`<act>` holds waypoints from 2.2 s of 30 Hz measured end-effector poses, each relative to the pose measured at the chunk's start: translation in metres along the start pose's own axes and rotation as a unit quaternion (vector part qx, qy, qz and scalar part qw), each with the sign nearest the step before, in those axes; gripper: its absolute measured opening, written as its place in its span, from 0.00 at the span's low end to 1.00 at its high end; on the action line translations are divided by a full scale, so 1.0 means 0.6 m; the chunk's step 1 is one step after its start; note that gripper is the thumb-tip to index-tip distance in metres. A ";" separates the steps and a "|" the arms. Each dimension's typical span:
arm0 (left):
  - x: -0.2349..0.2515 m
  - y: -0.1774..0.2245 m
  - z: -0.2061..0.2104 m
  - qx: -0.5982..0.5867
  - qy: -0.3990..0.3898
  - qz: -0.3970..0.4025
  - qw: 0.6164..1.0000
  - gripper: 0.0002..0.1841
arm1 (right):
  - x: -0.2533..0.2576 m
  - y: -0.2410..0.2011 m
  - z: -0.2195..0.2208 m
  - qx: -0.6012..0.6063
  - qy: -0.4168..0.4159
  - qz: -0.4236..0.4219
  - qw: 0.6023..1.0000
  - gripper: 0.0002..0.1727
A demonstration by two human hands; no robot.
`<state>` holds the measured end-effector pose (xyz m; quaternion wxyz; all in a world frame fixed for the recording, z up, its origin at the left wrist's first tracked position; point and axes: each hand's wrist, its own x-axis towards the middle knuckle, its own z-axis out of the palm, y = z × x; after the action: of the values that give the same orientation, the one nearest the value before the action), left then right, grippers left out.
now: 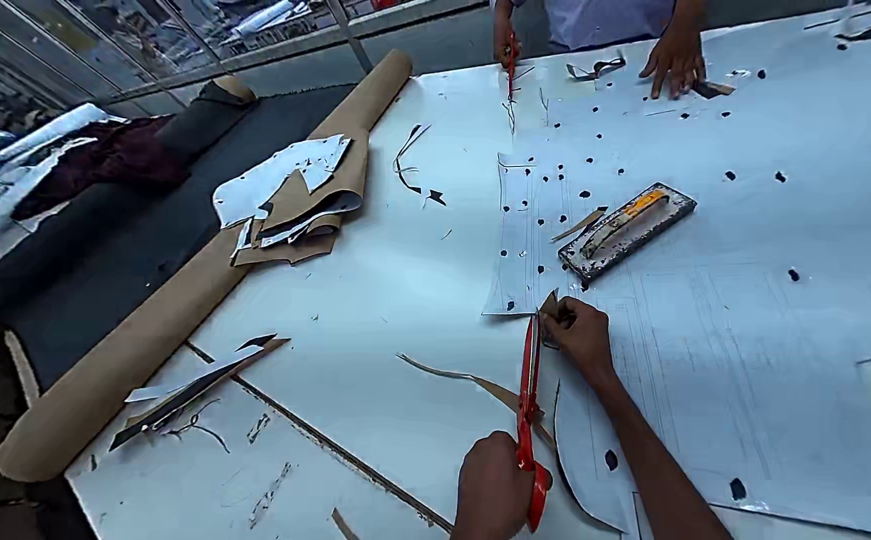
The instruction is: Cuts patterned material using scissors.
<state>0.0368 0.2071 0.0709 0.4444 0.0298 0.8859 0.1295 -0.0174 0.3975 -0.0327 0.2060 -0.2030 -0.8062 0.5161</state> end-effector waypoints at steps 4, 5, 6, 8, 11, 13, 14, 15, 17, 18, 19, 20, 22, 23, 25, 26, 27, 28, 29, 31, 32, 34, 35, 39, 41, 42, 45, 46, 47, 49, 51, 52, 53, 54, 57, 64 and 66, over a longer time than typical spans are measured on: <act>0.001 0.018 0.006 0.008 0.015 -0.011 1.000 0.17 | 0.000 0.001 0.001 0.012 0.000 0.003 1.000 0.08; 0.000 0.021 0.008 0.009 0.018 -0.014 1.000 0.17 | 0.001 0.000 0.001 0.013 -0.001 0.005 1.000 0.07; -0.001 0.024 0.009 0.013 0.020 -0.017 1.000 0.17 | 0.001 -0.001 0.001 0.011 -0.002 0.008 1.000 0.07; -0.002 0.027 0.013 0.010 0.028 -0.017 0.999 0.16 | 0.002 -0.001 0.001 0.007 0.000 0.011 1.000 0.07; 0.000 0.025 0.017 0.006 0.030 -0.010 0.999 0.16 | 0.003 0.001 0.002 0.002 -0.004 0.014 1.000 0.08; 0.005 0.021 0.018 0.007 0.030 -0.007 1.000 0.17 | 0.003 0.000 0.001 0.002 -0.004 0.016 1.000 0.08; 0.006 0.019 0.019 0.004 0.030 -0.006 1.000 0.17 | 0.002 -0.001 0.000 0.003 -0.007 0.016 1.000 0.08; 0.007 0.017 0.019 0.002 0.031 -0.005 0.999 0.17 | 0.002 -0.001 0.000 0.002 -0.006 0.014 1.000 0.08; 0.010 0.014 0.018 -0.004 0.034 -0.002 0.999 0.16 | 0.003 -0.001 -0.001 0.004 -0.010 0.018 1.000 0.08; 0.010 0.013 0.018 -0.004 0.034 -0.001 0.999 0.16 | 0.003 0.000 0.000 0.003 -0.007 0.015 1.000 0.08; 0.011 0.013 0.017 -0.005 0.035 0.001 0.999 0.15 | 0.003 -0.001 -0.001 0.003 -0.007 0.015 1.000 0.08; 0.011 0.012 0.017 -0.004 0.036 0.002 0.999 0.15 | 0.003 -0.001 0.000 0.004 -0.007 0.015 1.000 0.08; 0.012 0.011 0.015 -0.009 0.039 -0.001 0.999 0.14 | 0.002 -0.001 0.000 0.008 -0.006 0.013 1.000 0.08; 0.012 0.010 0.015 -0.014 0.042 -0.003 0.999 0.14 | 0.002 -0.001 0.000 0.010 -0.005 0.012 1.000 0.07; 0.013 0.008 0.016 -0.025 0.044 -0.007 0.999 0.13 | 0.002 -0.002 0.000 0.015 -0.006 0.013 1.000 0.07; 0.014 0.007 0.016 -0.032 0.044 -0.009 0.998 0.13 | 0.002 -0.001 -0.001 0.016 -0.006 0.010 1.000 0.07; 0.014 0.007 0.017 -0.037 0.044 -0.010 0.998 0.13 | 0.001 -0.001 -0.001 0.014 -0.004 0.008 1.000 0.08; 0.015 0.007 0.018 -0.039 0.045 -0.010 0.998 0.13 | 0.001 -0.002 -0.001 0.016 -0.008 0.011 1.000 0.08; 0.015 0.008 0.020 -0.039 0.044 -0.010 0.998 0.13 | 0.001 -0.003 -0.001 0.017 -0.011 0.013 1.000 0.08; 0.014 0.011 0.023 -0.037 0.045 -0.010 0.998 0.13 | 0.000 -0.003 -0.002 0.017 -0.013 0.016 1.000 0.07; 0.014 0.012 0.025 -0.040 0.045 -0.010 0.998 0.13 | 0.000 -0.002 -0.002 0.019 -0.014 0.016 1.000 0.07; 0.015 0.012 0.029 -0.050 0.049 -0.010 0.998 0.12 | 0.000 -0.003 -0.002 0.022 -0.018 0.022 0.999 0.07; 0.017 0.010 0.031 -0.058 0.050 -0.008 0.997 0.12 | 0.000 -0.002 -0.001 0.025 -0.017 0.024 0.999 0.07; 0.025 -0.002 0.033 -0.077 0.043 0.006 0.996 0.12 | 0.004 0.000 0.000 0.016 -0.012 0.014 1.000 0.08; 0.025 -0.003 0.030 -0.073 0.036 0.014 0.997 0.14 | 0.006 -0.001 0.001 0.013 -0.012 0.018 1.000 0.08; 0.025 0.000 0.027 -0.070 0.033 0.014 0.997 0.14 | 0.006 0.000 0.001 0.009 -0.012 0.020 1.000 0.08; 0.027 0.008 0.020 -0.071 0.031 0.010 0.997 0.13 | 0.007 -0.004 -0.001 -0.003 -0.013 0.028 1.000 0.08; 0.029 0.010 0.020 -0.073 0.034 0.011 0.997 0.14 | 0.007 -0.005 -0.001 -0.002 -0.014 0.035 0.999 0.08; 0.030 0.012 0.019 -0.074 0.034 0.012 0.997 0.14 | 0.008 -0.005 -0.001 -0.001 -0.015 0.040 0.999 0.08; 0.029 0.018 0.016 -0.068 0.036 0.011 0.997 0.14 | 0.010 -0.003 -0.001 0.003 -0.015 0.039 0.999 0.09; 0.025 0.023 0.014 -0.063 0.034 0.005 0.997 0.14 | 0.009 -0.002 0.000 0.002 -0.012 0.035 0.999 0.10; 0.024 0.024 0.014 -0.063 0.034 0.004 0.997 0.14 | 0.009 -0.001 0.000 0.002 -0.013 0.034 0.999 0.10; 0.024 0.024 0.014 -0.064 0.034 0.004 0.997 0.14 | 0.010 -0.001 0.000 0.000 -0.014 0.034 0.999 0.10; 0.025 0.024 0.014 -0.066 0.037 0.007 0.997 0.14 | 0.010 -0.001 0.000 -0.001 -0.015 0.035 0.999 0.10; 0.027 0.023 0.020 -0.076 0.045 0.016 0.996 0.12 | 0.011 0.003 0.000 -0.010 -0.013 0.026 1.000 0.10; 0.033 0.023 0.019 -0.093 0.024 0.023 0.995 0.13 | 0.012 0.005 0.001 -0.007 -0.022 0.036 0.999 0.10; 0.037 0.027 0.014 -0.095 0.023 0.025 0.995 0.13 | 0.012 0.007 0.001 -0.004 -0.022 0.035 0.999 0.11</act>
<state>0.0290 0.2283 0.0529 0.4211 0.0068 0.8786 0.2250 -0.0233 0.4026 -0.0356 0.1689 -0.2208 -0.8051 0.5240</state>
